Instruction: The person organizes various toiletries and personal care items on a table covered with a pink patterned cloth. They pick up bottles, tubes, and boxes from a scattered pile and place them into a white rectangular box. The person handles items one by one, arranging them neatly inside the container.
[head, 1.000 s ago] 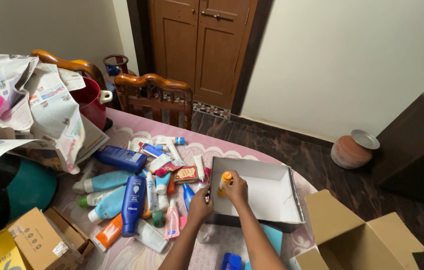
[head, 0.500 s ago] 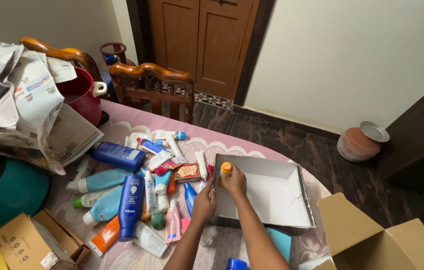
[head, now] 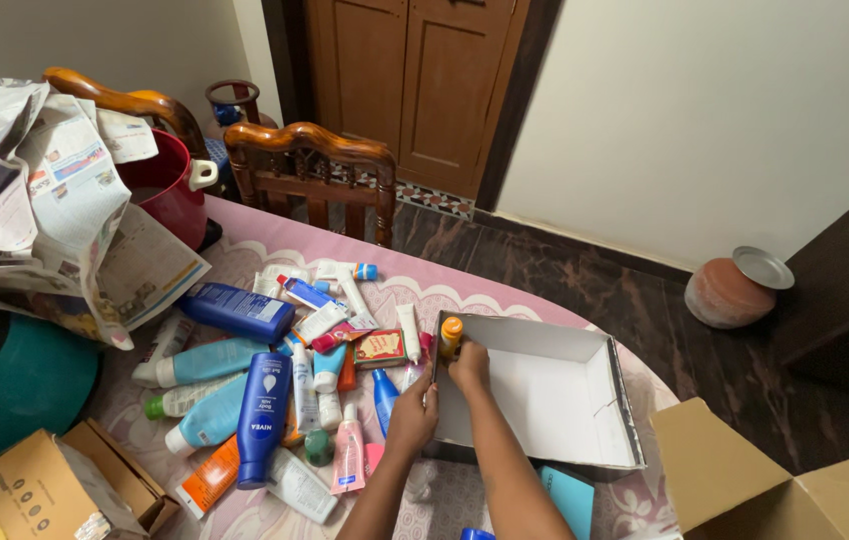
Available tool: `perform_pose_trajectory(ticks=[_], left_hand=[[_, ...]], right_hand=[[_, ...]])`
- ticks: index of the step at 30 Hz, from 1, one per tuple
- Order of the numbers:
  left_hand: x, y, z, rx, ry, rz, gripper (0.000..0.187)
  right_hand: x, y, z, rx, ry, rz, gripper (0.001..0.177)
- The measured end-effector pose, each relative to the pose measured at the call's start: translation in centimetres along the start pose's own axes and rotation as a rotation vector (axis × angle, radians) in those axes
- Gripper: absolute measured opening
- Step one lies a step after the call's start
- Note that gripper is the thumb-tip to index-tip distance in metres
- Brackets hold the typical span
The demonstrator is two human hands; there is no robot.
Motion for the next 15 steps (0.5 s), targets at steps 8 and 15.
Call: perform_pose_trajectory(ticks=[8,15], left_hand=[[-0.14,-0.05,0.30,-0.051,-0.012,-0.018,0.049],[0.04,-0.09,-0.23,-0.128,-0.009,-0.052,0.050]], right_hand=[[-0.29,0.15,-0.09,-0.019,-0.001,0.054,0.032],[-0.46,0.04,-0.42,-0.009,0.029,0.013,0.029]])
Point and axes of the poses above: each hand's wrist, its own y-axis towards the middle knuckle, its own x-axis out of the palm, z = x × y, the point moved 3 cm from there along y, towards the middle knuckle, and after that the axes turned 3 degrees about -y, right-handed, at the moved point
